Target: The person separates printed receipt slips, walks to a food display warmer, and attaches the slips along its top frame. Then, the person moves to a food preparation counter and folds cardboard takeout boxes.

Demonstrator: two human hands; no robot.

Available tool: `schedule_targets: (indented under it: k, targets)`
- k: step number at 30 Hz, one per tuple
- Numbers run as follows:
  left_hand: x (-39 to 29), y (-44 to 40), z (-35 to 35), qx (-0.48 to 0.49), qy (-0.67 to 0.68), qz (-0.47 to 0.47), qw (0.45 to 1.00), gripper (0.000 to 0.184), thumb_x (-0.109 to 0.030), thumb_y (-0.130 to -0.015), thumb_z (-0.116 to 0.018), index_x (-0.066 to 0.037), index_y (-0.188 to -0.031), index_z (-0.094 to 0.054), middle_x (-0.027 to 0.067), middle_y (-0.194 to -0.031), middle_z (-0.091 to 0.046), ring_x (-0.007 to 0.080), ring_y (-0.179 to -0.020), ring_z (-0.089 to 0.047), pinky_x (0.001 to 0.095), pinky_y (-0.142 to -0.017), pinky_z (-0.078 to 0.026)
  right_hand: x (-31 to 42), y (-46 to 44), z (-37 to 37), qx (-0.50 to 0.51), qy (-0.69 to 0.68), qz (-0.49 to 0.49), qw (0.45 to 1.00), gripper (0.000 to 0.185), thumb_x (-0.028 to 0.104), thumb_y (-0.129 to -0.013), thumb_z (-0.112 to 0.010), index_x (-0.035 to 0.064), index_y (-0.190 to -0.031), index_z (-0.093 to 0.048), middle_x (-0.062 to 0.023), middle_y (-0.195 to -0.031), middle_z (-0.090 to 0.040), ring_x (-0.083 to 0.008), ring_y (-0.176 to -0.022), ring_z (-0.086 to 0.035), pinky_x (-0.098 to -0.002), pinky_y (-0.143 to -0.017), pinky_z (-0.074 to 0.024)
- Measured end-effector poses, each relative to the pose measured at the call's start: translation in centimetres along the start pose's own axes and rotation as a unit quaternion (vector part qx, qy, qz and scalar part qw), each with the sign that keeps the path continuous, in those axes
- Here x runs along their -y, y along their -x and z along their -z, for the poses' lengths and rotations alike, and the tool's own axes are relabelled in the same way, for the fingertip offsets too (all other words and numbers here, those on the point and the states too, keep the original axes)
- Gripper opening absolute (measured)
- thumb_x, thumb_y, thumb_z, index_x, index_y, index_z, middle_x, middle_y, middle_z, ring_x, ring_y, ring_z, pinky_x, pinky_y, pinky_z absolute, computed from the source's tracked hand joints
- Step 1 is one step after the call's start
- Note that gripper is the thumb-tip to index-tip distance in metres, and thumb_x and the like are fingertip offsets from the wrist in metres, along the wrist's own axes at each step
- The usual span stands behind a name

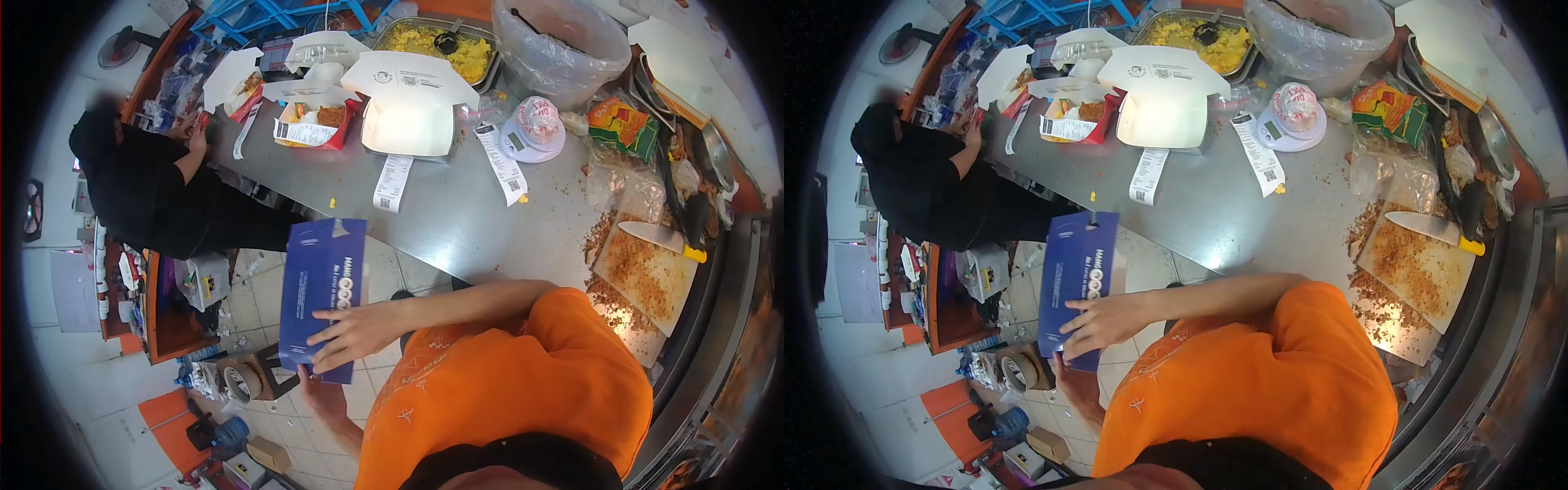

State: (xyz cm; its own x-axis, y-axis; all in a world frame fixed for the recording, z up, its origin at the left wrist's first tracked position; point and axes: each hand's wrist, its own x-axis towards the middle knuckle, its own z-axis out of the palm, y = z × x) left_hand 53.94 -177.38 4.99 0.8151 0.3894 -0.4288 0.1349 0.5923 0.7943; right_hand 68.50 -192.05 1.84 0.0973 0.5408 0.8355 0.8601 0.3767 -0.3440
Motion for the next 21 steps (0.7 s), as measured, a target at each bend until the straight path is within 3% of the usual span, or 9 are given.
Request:
schedule_targets:
  k: [5, 11, 13, 15, 17, 18, 19, 20, 21]
  targets:
    - [1.9, 0.1, 2.8, -0.043, -0.129, -0.053, 0.989, 0.044, -0.028, -0.089, -0.051, -0.001, -0.123, -0.043, 0.0102, -0.119, -0.051, 0.0215, -0.109, -0.049, 0.0342, -0.092, -0.038, 2.0, -0.6, -1.8, -0.168, -0.31, -0.23, 0.907, 0.036, 0.002, -0.078, -0.055, 0.0086, -0.113, -0.05, -0.0093, -0.114, -0.056, -0.024, -0.096, -0.06, -0.0369, -0.088, -0.047]
    - [6.3, 0.2, 7.3, -0.215, -0.279, -0.182, 0.918, 0.04, -0.018, -0.088, -0.048, 0.001, -0.123, -0.046, 0.0086, -0.111, -0.054, 0.018, -0.107, -0.048, 0.0306, -0.094, -0.033, 1.8, 1.2, -6.3, -0.123, -0.11, -0.054, 0.985, 0.009, 0.004, -0.07, -0.064, 0.0068, -0.079, -0.064, -0.0052, -0.101, -0.063, -0.0242, -0.105, -0.056, -0.0393, -0.089, -0.0458]
    - [6.1, -0.4, 8.9, -0.234, -0.206, -0.13, 0.941, 0.037, -0.012, -0.087, -0.048, 0.002, -0.121, -0.045, 0.0097, -0.112, -0.054, 0.0191, -0.108, -0.049, 0.0303, -0.095, -0.035, 2.3, 1.1, -6.6, -0.106, -0.132, -0.059, 0.984, 0.009, 0.004, -0.073, -0.063, 0.0058, -0.081, -0.064, -0.0045, -0.102, -0.062, -0.0245, -0.106, -0.056, -0.0422, -0.09, -0.0446]
    - [6.7, -0.9, 10.3, -0.003, 0.204, -0.084, 0.975, 0.032, -0.007, -0.088, -0.047, 0.005, -0.118, -0.044, 0.0116, -0.116, -0.052, 0.019, -0.108, -0.05, 0.0301, -0.094, -0.041, 3.6, -0.2, -6.7, -0.124, -0.218, -0.144, 0.957, 0.003, 0.005, -0.076, -0.061, 0.0046, -0.078, -0.062, -0.0051, -0.102, -0.062, -0.025, -0.104, -0.056, -0.0426, -0.091, -0.0435]
    - [6.7, -0.3, 6.1, 0.024, 0.31, -0.107, 0.944, 0.03, -0.005, -0.088, -0.048, 0.007, -0.115, -0.044, 0.0127, -0.118, -0.051, 0.0185, -0.108, -0.051, 0.0293, -0.091, -0.046, 4.8, -2.5, -5.8, -0.298, -0.554, -0.41, 0.66, 0.003, 0.007, -0.077, -0.062, 0.0041, -0.076, -0.061, -0.0092, -0.1, -0.062, -0.0269, -0.1, -0.057, -0.0434, -0.092, -0.0414]
    - [6.9, -0.3, 4.9, -0.025, 0.32, -0.117, 0.94, 0.024, -0.005, -0.088, -0.048, 0.005, -0.11, -0.047, 0.0133, -0.11, -0.055, 0.0186, -0.099, -0.056, 0.0275, -0.085, -0.049, 4.4, -2.7, -5.8, -0.302, -0.572, -0.397, 0.651, 0.008, 0.009, -0.073, -0.065, 0.0034, -0.076, -0.061, -0.0135, -0.097, -0.061, -0.0288, -0.095, -0.058, -0.0442, -0.089, -0.042]
    - [7.1, -0.3, 4.4, -0.073, 0.329, -0.127, 0.933, 0.019, -0.005, -0.089, -0.047, 0.004, -0.104, -0.051, 0.014, -0.102, -0.059, 0.0187, -0.091, -0.06, 0.0257, -0.079, -0.052, 3.9, -2.4, -5.6, -0.3, -0.573, -0.398, 0.651, 0.008, 0.009, -0.073, -0.065, 0.0034, -0.076, -0.061, -0.0135, -0.097, -0.061, -0.0288, -0.095, -0.058, -0.0442, -0.089, -0.042]
    - [7.4, -0.5, 4.6, 0.101, 0.552, -0.045, 0.827, 0.02, -0.006, -0.09, -0.046, 0.002, -0.109, -0.048, 0.011, -0.1, -0.059, 0.0179, -0.091, -0.059, 0.0264, -0.08, -0.052, 3.2, -1.8, -5.5, -0.171, -0.455, -0.313, 0.816, 0.011, 0.011, -0.071, -0.067, 0.0033, -0.075, -0.061, -0.0136, -0.097, -0.061, -0.0286, -0.096, -0.057, -0.0434, -0.088, -0.0419]
    - [7.6, -0.6, 4.9, 0.1, 0.553, -0.046, 0.826, 0.02, -0.006, -0.09, -0.046, 0.002, -0.109, -0.048, 0.011, -0.1, -0.059, 0.0179, -0.091, -0.059, 0.0264, -0.08, -0.052, 2.5, -1.2, -5.7, -0.03, -0.307, -0.207, 0.928, 0.014, 0.014, -0.069, -0.069, 0.0033, -0.074, -0.061, -0.0137, -0.097, -0.061, -0.0285, -0.096, -0.057, -0.0427, -0.087, -0.0418]
